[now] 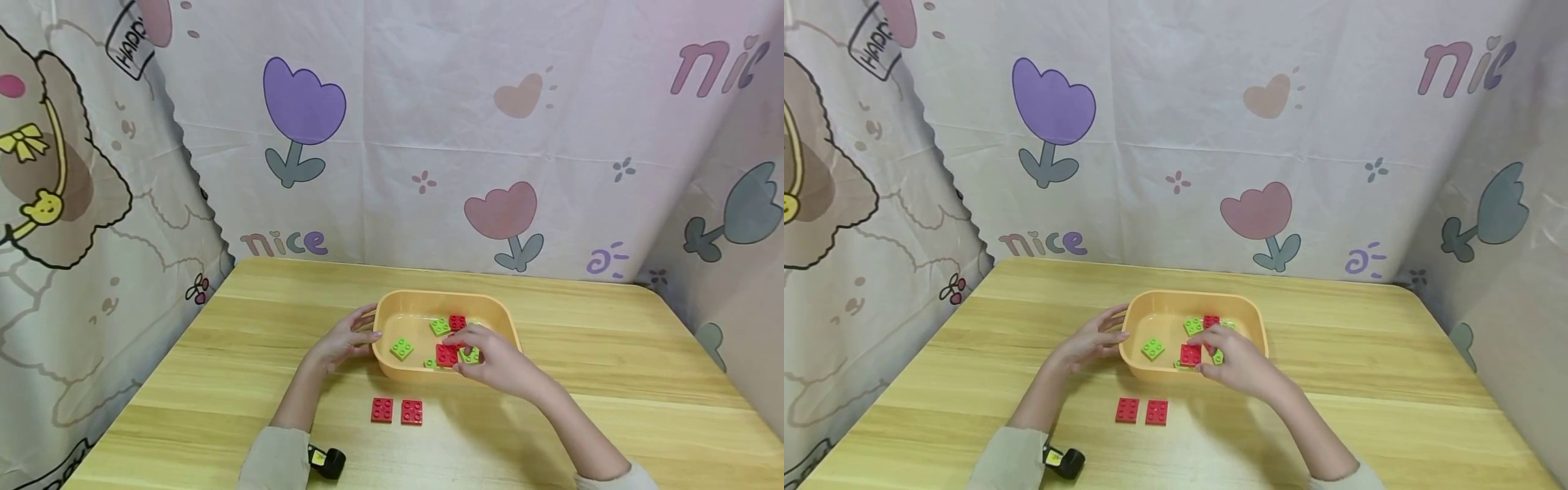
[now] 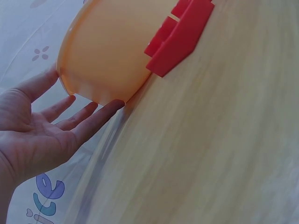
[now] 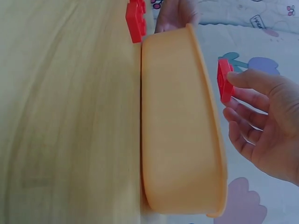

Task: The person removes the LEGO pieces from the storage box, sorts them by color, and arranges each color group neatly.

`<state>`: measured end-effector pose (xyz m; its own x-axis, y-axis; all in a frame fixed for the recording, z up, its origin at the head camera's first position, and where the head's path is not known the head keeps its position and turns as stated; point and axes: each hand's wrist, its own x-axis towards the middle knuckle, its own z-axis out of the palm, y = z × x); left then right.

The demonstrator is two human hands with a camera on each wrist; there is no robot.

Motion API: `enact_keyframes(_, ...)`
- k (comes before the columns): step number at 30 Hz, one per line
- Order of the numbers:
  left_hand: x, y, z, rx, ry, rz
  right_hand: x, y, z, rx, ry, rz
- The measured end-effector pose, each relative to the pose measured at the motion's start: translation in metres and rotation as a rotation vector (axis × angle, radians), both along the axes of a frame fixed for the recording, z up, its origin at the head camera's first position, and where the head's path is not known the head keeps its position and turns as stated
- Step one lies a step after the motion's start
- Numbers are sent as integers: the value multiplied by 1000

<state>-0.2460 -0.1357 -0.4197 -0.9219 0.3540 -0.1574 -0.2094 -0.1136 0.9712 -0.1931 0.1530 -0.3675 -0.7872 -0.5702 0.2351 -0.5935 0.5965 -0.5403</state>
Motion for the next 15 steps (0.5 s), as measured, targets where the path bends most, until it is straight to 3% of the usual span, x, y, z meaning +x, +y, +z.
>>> enact_keyframes(8,0,-1,0,16,0,-11,19,3,3,-23,-14,-20)
enact_keyframes(15,0,-1,0,17,-7,-3,35,5,-1,-34,34,-14)
